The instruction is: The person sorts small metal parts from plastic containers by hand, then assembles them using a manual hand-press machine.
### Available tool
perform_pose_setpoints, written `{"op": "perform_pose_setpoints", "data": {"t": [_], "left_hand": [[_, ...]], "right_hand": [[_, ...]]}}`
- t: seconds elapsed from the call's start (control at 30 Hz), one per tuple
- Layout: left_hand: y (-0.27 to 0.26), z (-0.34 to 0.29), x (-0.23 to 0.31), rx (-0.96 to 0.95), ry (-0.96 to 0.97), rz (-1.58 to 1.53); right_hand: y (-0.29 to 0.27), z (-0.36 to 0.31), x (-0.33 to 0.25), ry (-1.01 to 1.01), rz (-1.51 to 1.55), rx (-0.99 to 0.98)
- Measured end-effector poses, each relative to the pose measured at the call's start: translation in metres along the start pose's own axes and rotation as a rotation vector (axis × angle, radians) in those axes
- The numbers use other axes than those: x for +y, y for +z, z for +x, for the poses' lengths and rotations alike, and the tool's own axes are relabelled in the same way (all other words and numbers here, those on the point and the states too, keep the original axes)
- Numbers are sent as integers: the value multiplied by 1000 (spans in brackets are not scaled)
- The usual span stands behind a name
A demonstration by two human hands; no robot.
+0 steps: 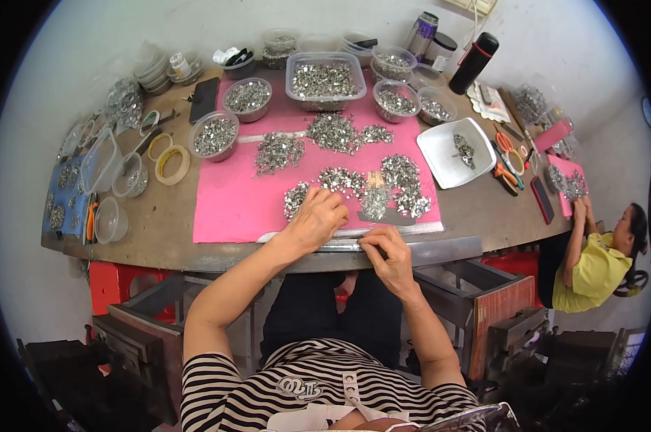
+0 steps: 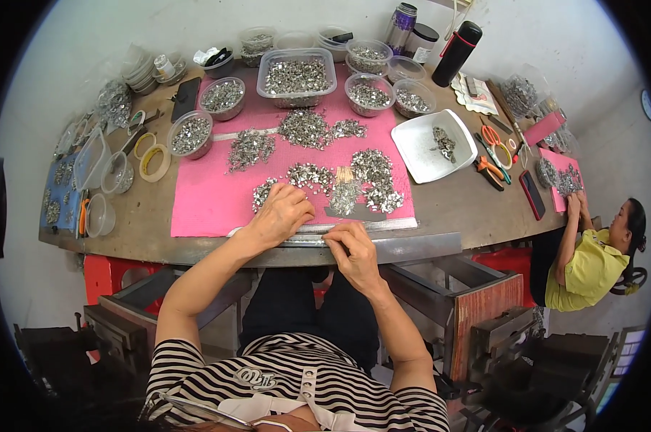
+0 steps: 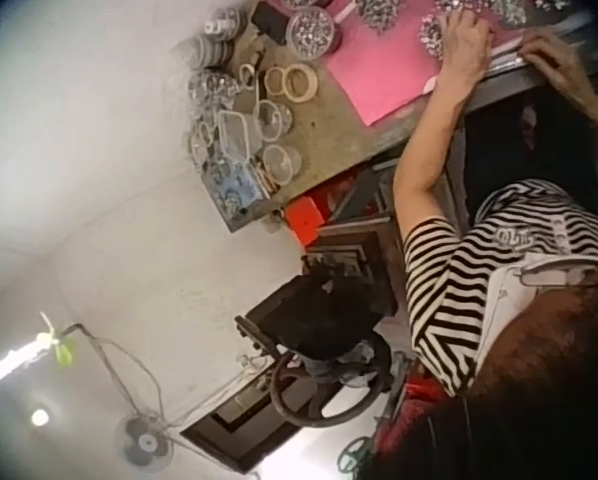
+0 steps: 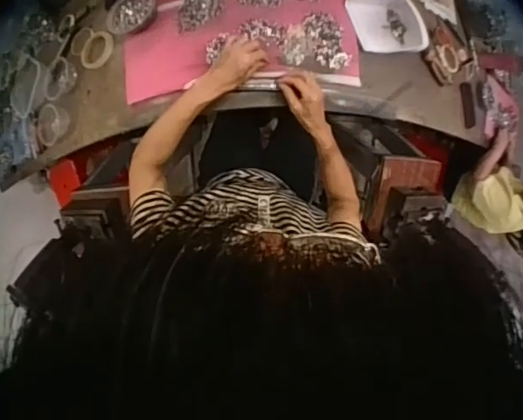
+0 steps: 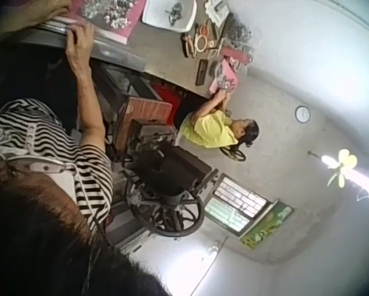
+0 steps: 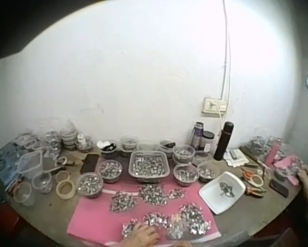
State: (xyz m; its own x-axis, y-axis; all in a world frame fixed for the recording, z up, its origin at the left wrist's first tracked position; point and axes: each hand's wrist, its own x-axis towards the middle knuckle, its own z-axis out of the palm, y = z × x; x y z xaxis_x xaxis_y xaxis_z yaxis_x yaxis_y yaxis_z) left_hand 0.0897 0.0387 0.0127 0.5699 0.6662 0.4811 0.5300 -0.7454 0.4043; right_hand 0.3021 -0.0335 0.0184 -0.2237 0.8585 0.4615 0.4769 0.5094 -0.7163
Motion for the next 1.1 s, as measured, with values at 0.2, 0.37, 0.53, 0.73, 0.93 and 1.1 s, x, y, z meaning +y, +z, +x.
{"op": "perform_pose_setpoints", "data": {"t": [0.2,0.37,0.53,0.73,0.93,1.1], "left_hand": [[0,-5,9,54,-74,-73],[-12,-16,32,166,-193,-286],[-13,-29,48,207,-334,-420],[-1,-35,53,216,-328,-386],[3,-34,55,215,-273,-335],[3,-31,59,199,-233,-251]], "right_hand": [[0,1,-1,8,3,9],[-1,-2,1,105,72,-4],[2,-4,3,117,69,-18],[5,-4,4,-4,-59,-11],[4,-2,2,-221,-249,8],[-3,1,0,-286,-295,-23]]}}
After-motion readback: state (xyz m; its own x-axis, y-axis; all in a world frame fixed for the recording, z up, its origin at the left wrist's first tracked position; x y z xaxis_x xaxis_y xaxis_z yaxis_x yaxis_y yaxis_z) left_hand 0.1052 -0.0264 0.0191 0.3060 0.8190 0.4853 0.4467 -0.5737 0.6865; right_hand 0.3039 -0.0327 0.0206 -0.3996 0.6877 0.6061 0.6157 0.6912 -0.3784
